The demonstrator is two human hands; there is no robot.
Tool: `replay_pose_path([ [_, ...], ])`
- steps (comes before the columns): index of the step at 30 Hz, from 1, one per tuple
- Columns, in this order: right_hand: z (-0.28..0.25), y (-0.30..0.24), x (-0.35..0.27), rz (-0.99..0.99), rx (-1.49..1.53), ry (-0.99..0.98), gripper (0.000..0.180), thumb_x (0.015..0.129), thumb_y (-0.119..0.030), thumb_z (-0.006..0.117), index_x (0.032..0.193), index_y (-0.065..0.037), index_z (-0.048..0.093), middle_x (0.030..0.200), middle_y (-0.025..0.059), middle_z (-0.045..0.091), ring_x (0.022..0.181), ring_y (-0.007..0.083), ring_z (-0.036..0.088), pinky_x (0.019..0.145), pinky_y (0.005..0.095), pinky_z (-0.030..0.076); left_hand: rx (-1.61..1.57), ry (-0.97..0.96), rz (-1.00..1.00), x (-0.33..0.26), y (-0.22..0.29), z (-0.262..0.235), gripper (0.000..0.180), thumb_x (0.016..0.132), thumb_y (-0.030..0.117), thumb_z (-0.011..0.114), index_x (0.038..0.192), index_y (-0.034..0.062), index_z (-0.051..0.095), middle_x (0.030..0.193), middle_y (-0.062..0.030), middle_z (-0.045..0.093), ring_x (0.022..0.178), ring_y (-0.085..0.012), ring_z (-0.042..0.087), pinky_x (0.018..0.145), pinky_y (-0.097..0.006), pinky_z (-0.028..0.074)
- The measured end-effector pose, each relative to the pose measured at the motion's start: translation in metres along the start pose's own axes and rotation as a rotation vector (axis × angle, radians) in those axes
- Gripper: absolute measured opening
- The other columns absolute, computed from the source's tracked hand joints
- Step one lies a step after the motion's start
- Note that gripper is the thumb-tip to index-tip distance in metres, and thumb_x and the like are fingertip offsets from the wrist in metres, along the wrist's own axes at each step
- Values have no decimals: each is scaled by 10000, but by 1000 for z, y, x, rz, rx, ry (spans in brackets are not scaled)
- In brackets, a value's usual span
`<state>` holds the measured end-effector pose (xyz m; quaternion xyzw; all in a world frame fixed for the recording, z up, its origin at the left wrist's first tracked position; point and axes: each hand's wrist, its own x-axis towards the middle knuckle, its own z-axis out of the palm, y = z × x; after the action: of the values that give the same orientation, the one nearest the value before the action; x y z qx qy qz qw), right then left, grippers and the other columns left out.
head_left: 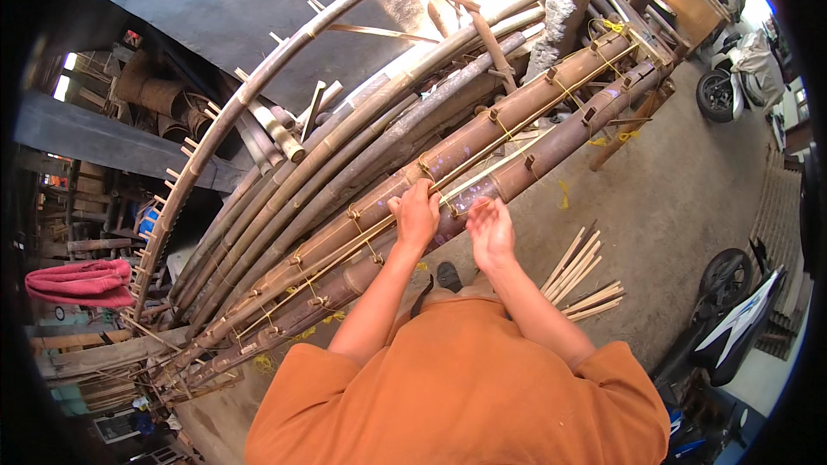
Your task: The person gathers thin bamboo strips from the floor, places them on a curved bamboo frame, and secures them with yellow string. The person measures the frame with a tape measure and continues tying additional strips to the structure.
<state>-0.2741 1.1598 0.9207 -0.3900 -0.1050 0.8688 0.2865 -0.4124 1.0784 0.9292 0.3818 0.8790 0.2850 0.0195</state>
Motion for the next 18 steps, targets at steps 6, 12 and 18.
replay_pose_path([
  [6, 181, 17, 0, -355, -1056, -1072, 381, 1031, -342, 435, 979, -108, 732, 893, 142, 692, 922, 312, 653, 814, 470, 493, -44, 84, 3, -3, -19, 28, 144, 939, 197, 626, 1050, 106, 643, 918, -149, 699, 891, -373, 640, 830, -465, 345],
  [12, 141, 2, 146, -671, -2237, -686, 674, 1031, -584, 363, 1005, -26, 740, 914, 166, 728, 869, 312, 680, 778, 414, 503, -54, -43, -33, 10, -8, 10, 177, 985, 213, 549, 1051, 151, 702, 937, -136, 714, 902, -337, 642, 796, -441, 325],
  [18, 99, -69, -2, -402, -1502, -1379, 433, 998, -301, 494, 737, 24, 606, 724, 234, 645, 698, 379, 633, 661, 492, 477, -20, -93, -51, 4, -6, -3, 264, 1013, 289, 528, 1026, 96, 708, 914, -161, 707, 927, -352, 638, 898, -499, 326],
])
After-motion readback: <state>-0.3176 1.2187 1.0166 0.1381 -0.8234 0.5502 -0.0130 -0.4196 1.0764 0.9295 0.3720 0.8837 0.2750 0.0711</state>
